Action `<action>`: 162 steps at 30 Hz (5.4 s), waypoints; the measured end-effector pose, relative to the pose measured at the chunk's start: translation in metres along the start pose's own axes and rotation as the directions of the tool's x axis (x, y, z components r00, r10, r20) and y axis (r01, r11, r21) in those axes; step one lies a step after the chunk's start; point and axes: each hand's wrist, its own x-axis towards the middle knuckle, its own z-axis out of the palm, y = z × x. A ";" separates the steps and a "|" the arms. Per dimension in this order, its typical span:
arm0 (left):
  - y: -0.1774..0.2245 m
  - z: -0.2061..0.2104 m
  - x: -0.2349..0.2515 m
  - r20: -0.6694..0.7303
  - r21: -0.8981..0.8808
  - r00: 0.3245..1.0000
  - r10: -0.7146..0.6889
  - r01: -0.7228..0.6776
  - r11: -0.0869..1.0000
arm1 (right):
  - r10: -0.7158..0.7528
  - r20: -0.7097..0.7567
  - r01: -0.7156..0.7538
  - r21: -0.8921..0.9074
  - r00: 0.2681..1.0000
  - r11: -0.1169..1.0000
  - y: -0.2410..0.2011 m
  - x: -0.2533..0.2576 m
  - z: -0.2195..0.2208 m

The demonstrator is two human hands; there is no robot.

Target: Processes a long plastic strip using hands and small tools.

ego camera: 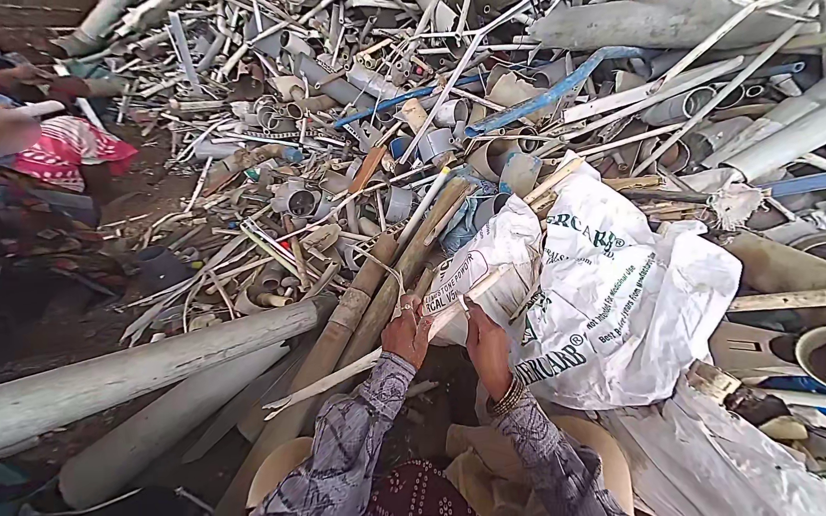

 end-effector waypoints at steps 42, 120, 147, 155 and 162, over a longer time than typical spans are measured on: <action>-0.017 0.019 0.001 -0.169 0.107 0.952 0.255 -0.239 0.965 | -0.135 0.088 0.139 -0.031 0.987 0.990 -0.037 -0.019 -0.018; -0.018 -0.026 0.033 0.158 -0.154 0.931 -0.328 0.351 0.923 | -0.208 -0.039 0.209 0.030 0.977 0.977 -0.028 -0.010 0.039; -0.002 -0.027 0.016 0.117 0.190 0.970 -0.213 0.188 0.964 | 0.191 0.164 -0.160 -0.185 0.968 0.970 0.014 0.040 0.009; -0.027 -0.010 0.011 -0.202 0.434 0.859 0.470 -0.352 0.829 | -0.047 0.112 0.056 -0.085 0.993 0.995 0.004 0.022 0.002; -0.041 -0.002 0.019 -0.346 0.604 0.560 0.752 -0.481 0.636 | 0.362 0.329 -0.219 -0.399 0.872 0.890 0.022 0.057 -0.017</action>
